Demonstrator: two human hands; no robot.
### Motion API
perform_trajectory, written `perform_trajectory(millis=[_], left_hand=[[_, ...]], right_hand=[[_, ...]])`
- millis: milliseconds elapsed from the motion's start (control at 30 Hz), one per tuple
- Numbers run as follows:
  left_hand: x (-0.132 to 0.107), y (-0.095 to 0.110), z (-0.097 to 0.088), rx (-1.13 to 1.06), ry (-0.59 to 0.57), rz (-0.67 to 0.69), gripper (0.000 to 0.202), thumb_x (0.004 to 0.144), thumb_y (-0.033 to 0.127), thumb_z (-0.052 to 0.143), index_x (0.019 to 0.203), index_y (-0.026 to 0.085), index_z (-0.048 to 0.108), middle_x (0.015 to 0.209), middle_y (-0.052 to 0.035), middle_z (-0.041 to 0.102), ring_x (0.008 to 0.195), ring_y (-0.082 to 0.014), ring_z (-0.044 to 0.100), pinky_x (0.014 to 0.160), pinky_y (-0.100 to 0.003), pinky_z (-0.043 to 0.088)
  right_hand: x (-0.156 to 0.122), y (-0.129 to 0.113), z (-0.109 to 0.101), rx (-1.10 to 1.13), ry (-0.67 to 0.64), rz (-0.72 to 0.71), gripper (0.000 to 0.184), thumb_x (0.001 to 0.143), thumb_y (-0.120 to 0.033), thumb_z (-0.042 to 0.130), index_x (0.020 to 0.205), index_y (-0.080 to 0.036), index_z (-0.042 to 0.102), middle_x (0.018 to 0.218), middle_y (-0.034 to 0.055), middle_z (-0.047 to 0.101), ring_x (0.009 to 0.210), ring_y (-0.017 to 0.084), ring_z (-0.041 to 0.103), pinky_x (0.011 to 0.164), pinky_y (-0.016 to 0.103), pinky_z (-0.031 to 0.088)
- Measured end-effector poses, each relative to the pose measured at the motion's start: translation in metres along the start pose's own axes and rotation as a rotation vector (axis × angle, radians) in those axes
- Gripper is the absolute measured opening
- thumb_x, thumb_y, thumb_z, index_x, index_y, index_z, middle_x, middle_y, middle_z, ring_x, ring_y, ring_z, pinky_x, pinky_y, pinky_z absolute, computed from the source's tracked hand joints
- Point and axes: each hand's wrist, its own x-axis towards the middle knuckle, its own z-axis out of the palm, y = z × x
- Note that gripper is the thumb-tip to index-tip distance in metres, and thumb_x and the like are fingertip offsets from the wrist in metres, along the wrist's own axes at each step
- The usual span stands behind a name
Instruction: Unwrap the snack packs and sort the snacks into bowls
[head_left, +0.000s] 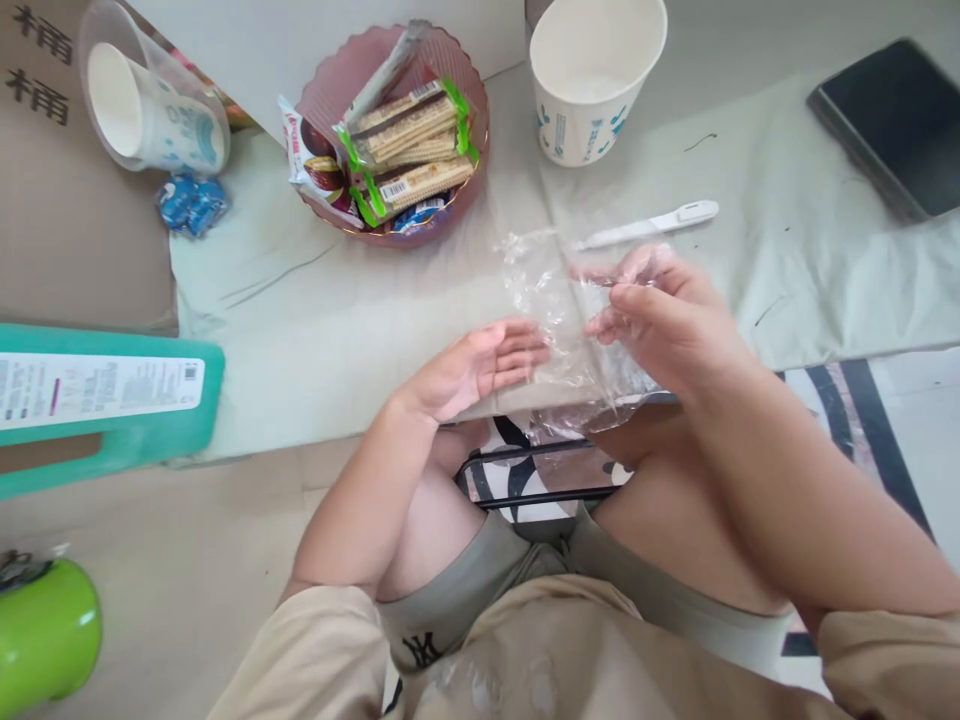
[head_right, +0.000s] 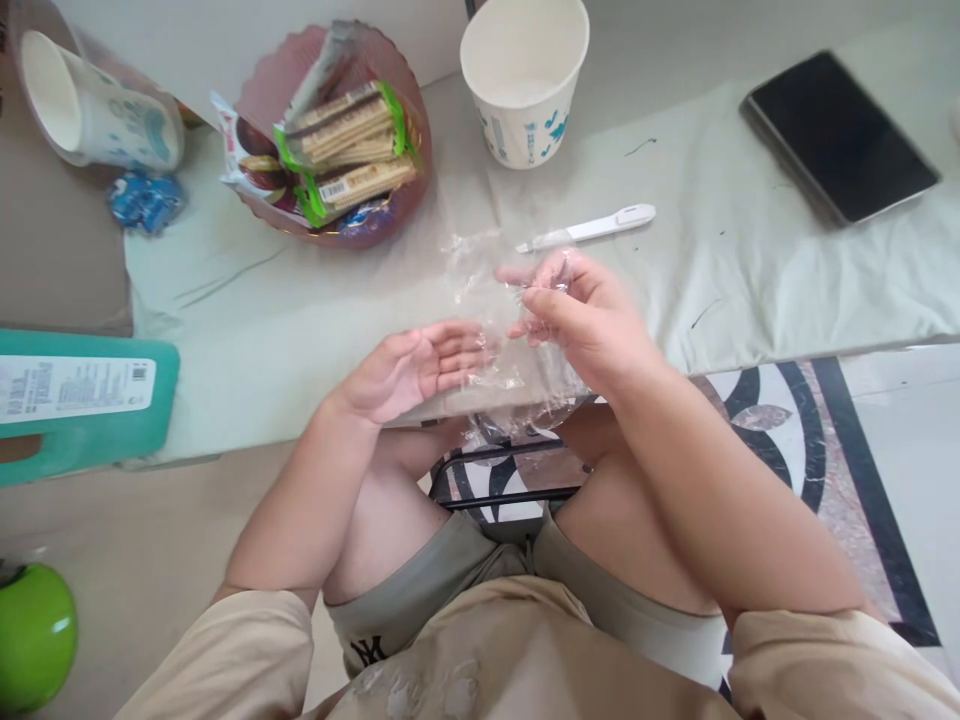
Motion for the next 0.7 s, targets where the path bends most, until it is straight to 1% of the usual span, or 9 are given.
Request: perform_trajectory(millis=[67,133,200,300,367,433,567,633,700], left_hand=[[0.008,-0.002,0.005,-0.089,0.019,0.091,0.056,0.079,0.063,0.075,0.116,0.020,0.072,0.135,-0.0129,0.074,0.129,-0.0295,0.068,0.105,-0.038,0.058],[0.014,-0.002,0.009,-0.121,0.012,0.146,0.057,0.078,0.065,0.075,0.113,0.020,0.071,0.130,-0.0130,0.076,0.127,-0.0307,0.070,0.101,-0.039,0.060],[0.018,0.000,0.010,-0.076,0.039,0.203,0.053,0.077,0.059,0.078,0.113,0.021,0.070,0.121,-0.0112,0.079,0.116,-0.0287,0.075,0.095,-0.038,0.063],[0.021,0.002,0.007,0.113,0.204,0.276,0.036,0.081,0.040,0.078,0.109,0.020,0.070,0.101,-0.0070,0.081,0.088,-0.0200,0.078,0.077,-0.031,0.063],[0.020,0.003,0.001,0.222,0.301,0.290,0.026,0.084,0.035,0.073,0.105,0.019,0.070,0.092,-0.0057,0.081,0.076,-0.0159,0.076,0.067,-0.027,0.060],[0.019,0.005,-0.004,0.262,0.296,0.281,0.028,0.086,0.037,0.070,0.107,0.019,0.070,0.091,-0.0059,0.080,0.073,-0.0154,0.075,0.064,-0.026,0.059],[0.015,0.006,-0.008,0.304,0.167,0.246,0.048,0.082,0.043,0.075,0.122,0.019,0.065,0.099,-0.0082,0.080,0.076,-0.0193,0.078,0.066,-0.030,0.062],[0.016,0.005,-0.007,0.364,0.195,0.256,0.045,0.081,0.036,0.077,0.121,0.019,0.065,0.096,-0.0074,0.080,0.069,-0.0170,0.076,0.064,-0.028,0.061],[0.018,0.003,-0.005,0.410,0.277,0.315,0.032,0.082,0.026,0.074,0.112,0.019,0.069,0.093,-0.0059,0.079,0.062,-0.0131,0.072,0.059,-0.025,0.059]], right_hand=[[-0.002,-0.002,0.002,0.017,-0.020,0.017,0.050,0.064,-0.047,0.086,0.076,-0.023,0.044,0.111,0.0013,0.071,0.061,0.009,0.064,0.055,0.027,0.049],[-0.002,-0.001,0.003,0.028,-0.045,0.020,0.050,0.064,-0.048,0.085,0.075,-0.023,0.042,0.113,0.0008,0.071,0.059,0.008,0.063,0.054,0.027,0.049],[-0.002,0.003,0.002,-0.007,-0.070,0.012,0.047,0.065,-0.046,0.085,0.076,-0.023,0.045,0.104,0.0003,0.071,0.059,0.009,0.062,0.056,0.027,0.050],[0.001,0.007,-0.002,-0.137,-0.098,0.026,0.035,0.070,-0.040,0.085,0.087,-0.025,0.059,0.090,-0.0001,0.069,0.066,0.012,0.064,0.062,0.029,0.055],[0.003,0.008,-0.004,-0.201,-0.104,0.048,0.034,0.074,-0.037,0.082,0.100,-0.024,0.065,0.088,0.0000,0.069,0.069,0.014,0.065,0.065,0.030,0.057],[0.004,0.007,-0.004,-0.260,-0.092,0.049,0.031,0.077,-0.035,0.078,0.104,-0.023,0.069,0.087,0.0006,0.070,0.067,0.013,0.064,0.065,0.031,0.057],[0.004,0.008,0.001,-0.411,-0.015,-0.012,0.019,0.081,-0.028,0.070,0.098,-0.022,0.075,0.085,0.0015,0.072,0.059,0.011,0.057,0.059,0.030,0.053],[0.005,0.010,0.004,-0.467,0.033,-0.033,0.019,0.081,-0.026,0.068,0.098,-0.022,0.077,0.078,0.0004,0.070,0.056,0.011,0.054,0.056,0.028,0.049],[0.006,0.012,0.006,-0.476,0.080,-0.059,0.018,0.082,-0.026,0.066,0.094,-0.023,0.078,0.075,0.0007,0.069,0.056,0.012,0.053,0.054,0.028,0.047]])
